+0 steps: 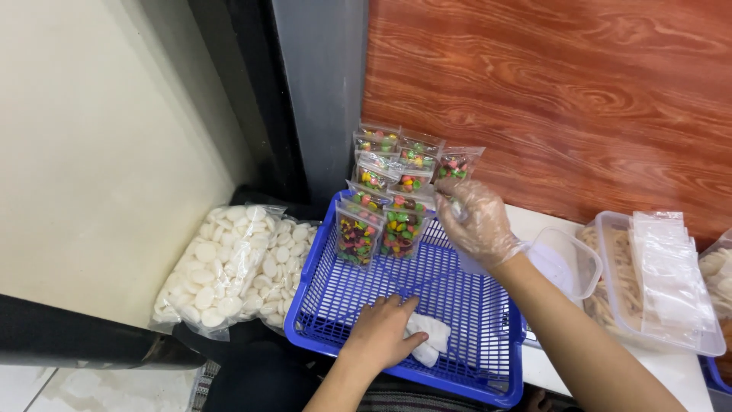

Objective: Cleaning, inspecting, and weighing small plastic bags of snacks before placing them in a blue basket.

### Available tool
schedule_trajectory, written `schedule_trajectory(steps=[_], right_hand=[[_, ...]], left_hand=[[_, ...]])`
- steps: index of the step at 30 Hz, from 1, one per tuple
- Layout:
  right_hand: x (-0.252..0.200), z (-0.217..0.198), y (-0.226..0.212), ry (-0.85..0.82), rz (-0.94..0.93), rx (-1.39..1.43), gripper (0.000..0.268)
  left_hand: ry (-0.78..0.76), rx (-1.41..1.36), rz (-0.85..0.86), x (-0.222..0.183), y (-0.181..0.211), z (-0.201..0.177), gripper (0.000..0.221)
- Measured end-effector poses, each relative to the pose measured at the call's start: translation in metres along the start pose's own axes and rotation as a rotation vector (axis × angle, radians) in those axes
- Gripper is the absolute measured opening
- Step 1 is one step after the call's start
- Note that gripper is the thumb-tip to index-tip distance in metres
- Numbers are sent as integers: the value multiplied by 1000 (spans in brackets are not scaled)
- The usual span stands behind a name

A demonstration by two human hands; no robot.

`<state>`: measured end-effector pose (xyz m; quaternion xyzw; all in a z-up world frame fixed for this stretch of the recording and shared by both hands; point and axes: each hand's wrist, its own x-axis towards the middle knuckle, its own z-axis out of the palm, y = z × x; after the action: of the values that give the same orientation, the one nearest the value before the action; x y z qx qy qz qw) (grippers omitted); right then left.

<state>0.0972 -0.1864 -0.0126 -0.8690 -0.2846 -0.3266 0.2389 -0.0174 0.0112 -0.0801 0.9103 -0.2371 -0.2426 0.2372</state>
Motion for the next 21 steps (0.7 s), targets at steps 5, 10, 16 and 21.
schedule_trajectory(steps=[5, 10, 16, 21], right_hand=[[66, -33, 19, -488, 591, -207, 44], [98, -28, 48, -882, 815, -336, 66], [109, -10, 70, -943, 751, -351, 58], [109, 2, 83, -979, 631, -502, 40]], left_hand=[[10, 7, 34, 2, -4, 5, 67], [-1, 9, 26, 9, -5, 3, 66], [-62, -15, -1, 11, 2, -6, 67], [-28, -5, 17, 11, 6, -4, 67]])
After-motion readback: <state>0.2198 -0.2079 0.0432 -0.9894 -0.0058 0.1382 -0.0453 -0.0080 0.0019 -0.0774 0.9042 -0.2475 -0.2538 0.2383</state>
